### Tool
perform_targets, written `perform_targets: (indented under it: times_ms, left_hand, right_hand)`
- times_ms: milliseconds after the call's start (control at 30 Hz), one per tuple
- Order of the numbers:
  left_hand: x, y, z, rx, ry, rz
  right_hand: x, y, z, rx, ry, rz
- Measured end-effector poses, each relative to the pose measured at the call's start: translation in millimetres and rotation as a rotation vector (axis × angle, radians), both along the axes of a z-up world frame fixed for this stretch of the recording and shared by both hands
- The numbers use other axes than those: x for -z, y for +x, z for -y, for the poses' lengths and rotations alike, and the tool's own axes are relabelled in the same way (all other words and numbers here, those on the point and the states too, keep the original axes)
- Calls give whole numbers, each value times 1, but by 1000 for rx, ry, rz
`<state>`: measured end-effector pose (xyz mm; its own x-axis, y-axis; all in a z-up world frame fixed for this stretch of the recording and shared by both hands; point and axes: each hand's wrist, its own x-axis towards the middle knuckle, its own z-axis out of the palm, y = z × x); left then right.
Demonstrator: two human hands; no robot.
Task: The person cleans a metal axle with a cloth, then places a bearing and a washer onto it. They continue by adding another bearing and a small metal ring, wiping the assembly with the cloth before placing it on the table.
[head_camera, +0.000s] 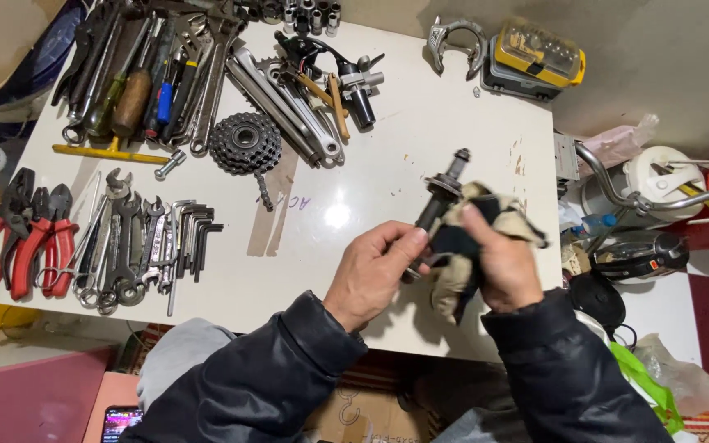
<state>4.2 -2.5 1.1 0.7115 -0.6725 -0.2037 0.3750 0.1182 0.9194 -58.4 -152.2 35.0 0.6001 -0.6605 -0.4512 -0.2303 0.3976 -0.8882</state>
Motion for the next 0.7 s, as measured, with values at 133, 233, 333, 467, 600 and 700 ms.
perform_targets:
  times_ms: [133, 233, 333, 467, 600, 700]
  left_hand:
    - [-3, 5, -2, -45, 111, 44]
    - [-1, 6, -5, -80, 226, 94]
    - [-13, 5, -7, -29, 312, 188]
    - [-12, -1, -3, 42, 356, 422]
    - [-29, -15, -7, -92, 261, 503]
    - [-48, -7, -23, -54, 268, 509]
  right_hand:
    - [16, -10, 12, -436, -530, -423]
    - [36, -15, 27, -551, -977, -309]
    - [36, -13, 7, -434, -277, -37]
    - [42, -9, -17, -203, 247, 84]
    - [16, 2, -18, -304, 252, 74]
    - [12, 24, 10, -294, 129, -84]
